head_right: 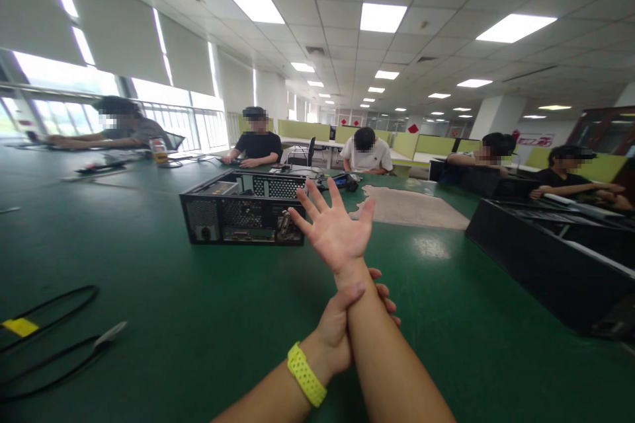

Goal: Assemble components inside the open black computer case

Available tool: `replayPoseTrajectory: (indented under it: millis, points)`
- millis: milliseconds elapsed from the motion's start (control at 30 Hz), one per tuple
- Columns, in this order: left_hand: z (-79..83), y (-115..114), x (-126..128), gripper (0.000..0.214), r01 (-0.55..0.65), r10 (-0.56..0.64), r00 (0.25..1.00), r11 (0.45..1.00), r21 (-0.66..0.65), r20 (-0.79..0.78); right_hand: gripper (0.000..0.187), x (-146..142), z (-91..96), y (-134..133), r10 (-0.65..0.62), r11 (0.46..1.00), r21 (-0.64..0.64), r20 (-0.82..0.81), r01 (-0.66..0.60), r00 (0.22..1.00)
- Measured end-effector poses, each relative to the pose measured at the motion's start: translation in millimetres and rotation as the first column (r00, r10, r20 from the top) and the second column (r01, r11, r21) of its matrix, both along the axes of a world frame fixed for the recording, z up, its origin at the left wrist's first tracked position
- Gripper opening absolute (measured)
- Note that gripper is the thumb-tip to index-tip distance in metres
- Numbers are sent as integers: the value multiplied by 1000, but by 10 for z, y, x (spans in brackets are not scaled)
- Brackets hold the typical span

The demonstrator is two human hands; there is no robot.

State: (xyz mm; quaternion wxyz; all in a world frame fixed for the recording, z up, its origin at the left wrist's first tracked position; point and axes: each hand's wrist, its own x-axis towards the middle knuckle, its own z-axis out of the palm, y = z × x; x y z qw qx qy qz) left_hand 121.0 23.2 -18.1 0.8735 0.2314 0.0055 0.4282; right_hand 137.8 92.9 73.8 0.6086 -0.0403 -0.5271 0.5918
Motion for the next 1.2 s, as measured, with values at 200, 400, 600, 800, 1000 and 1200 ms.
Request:
replayPoseTrajectory:
  millis: [200,400,600,800,1000,1200]
  points:
    - [-117,-219,185,45,25,-42,990,991,-129,-132,87,340,-108,203,61,998,-2,68,-61,996]
    - [-281,-456,399,69,27,-44,977,996,-83,-209,71,953,-270,496,-195,979,-43,82,199,977]
    - [-376,-500,340,85,324,-215,888,919,222,-407,40,1351,31,407,444,888,128,-483,-441,754]
    - [-479,-514,422,87,240,-110,930,903,356,-350,17,1337,326,71,422,680,178,-888,-712,181]
    - [-449,-565,610,81,-53,131,926,974,221,-355,16,1277,248,92,405,767,215,-893,-604,196]
    - [-131,-302,445,61,-138,135,929,990,15,-345,51,1223,174,303,213,976,67,-465,-206,859]
